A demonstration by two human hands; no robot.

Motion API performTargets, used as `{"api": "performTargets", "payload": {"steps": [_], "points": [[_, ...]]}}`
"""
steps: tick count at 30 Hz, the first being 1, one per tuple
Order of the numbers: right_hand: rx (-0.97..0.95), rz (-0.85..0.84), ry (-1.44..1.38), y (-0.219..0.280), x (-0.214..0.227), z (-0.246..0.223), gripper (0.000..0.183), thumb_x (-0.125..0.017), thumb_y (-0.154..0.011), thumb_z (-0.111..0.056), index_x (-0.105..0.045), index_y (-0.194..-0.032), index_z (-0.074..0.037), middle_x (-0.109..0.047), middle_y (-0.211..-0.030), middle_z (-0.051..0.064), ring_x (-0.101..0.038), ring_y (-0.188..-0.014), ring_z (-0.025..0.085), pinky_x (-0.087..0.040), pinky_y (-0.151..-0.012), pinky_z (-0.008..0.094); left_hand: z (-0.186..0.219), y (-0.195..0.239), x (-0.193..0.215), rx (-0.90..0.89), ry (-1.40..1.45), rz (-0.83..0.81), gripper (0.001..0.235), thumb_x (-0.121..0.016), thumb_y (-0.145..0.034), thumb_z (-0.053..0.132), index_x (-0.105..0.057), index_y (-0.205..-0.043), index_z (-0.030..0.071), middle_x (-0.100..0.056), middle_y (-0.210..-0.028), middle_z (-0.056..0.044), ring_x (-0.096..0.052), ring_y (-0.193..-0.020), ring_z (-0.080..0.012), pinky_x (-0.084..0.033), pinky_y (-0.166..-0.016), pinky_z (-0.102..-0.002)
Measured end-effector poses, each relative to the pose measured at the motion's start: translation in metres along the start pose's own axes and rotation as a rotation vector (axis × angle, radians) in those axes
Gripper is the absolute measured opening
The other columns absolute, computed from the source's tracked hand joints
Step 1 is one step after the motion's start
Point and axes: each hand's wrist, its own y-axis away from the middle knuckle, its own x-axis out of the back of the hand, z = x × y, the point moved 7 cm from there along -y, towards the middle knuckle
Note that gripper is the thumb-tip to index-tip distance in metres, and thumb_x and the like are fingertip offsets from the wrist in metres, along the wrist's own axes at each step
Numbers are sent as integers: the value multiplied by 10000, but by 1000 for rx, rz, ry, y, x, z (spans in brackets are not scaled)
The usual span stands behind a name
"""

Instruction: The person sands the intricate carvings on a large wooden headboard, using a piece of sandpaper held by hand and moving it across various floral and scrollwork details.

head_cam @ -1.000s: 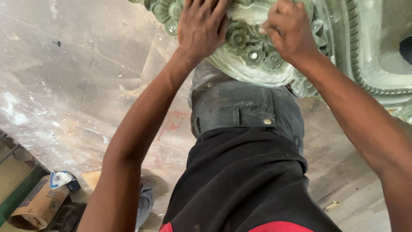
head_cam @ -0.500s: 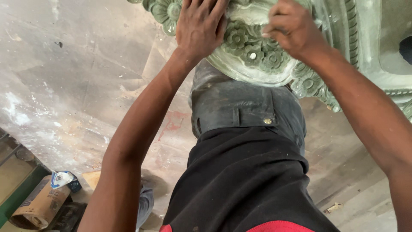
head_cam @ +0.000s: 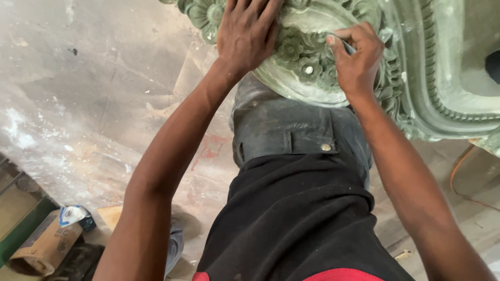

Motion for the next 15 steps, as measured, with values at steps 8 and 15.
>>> {"api": "performTargets", "payload": {"steps": [8, 15], "points": [[186, 70, 6, -11, -14, -5, 136, -828, -976, 32, -694, -996, 37, -603, -935, 140, -620, -814, 270, -462, -730, 399, -6, 6, -15, 63, -20, -74, 359, -697, -1030, 236, -617, -1356, 108, -647, -1160, -105, -580, -1108, -306, -419, -1007, -477], [184, 20, 155, -24, 5, -3, 132, -760, -931, 49, -693, -822, 17, -645, -825, 96, -635, -775, 238, -475, -732, 380, -4, 4, -10, 36, -4, -22, 346, -668, -1048, 216, -606, -1368, 97, -640, -1152, -90, -587, -1107, -278, -424, -1008, -462]]}}
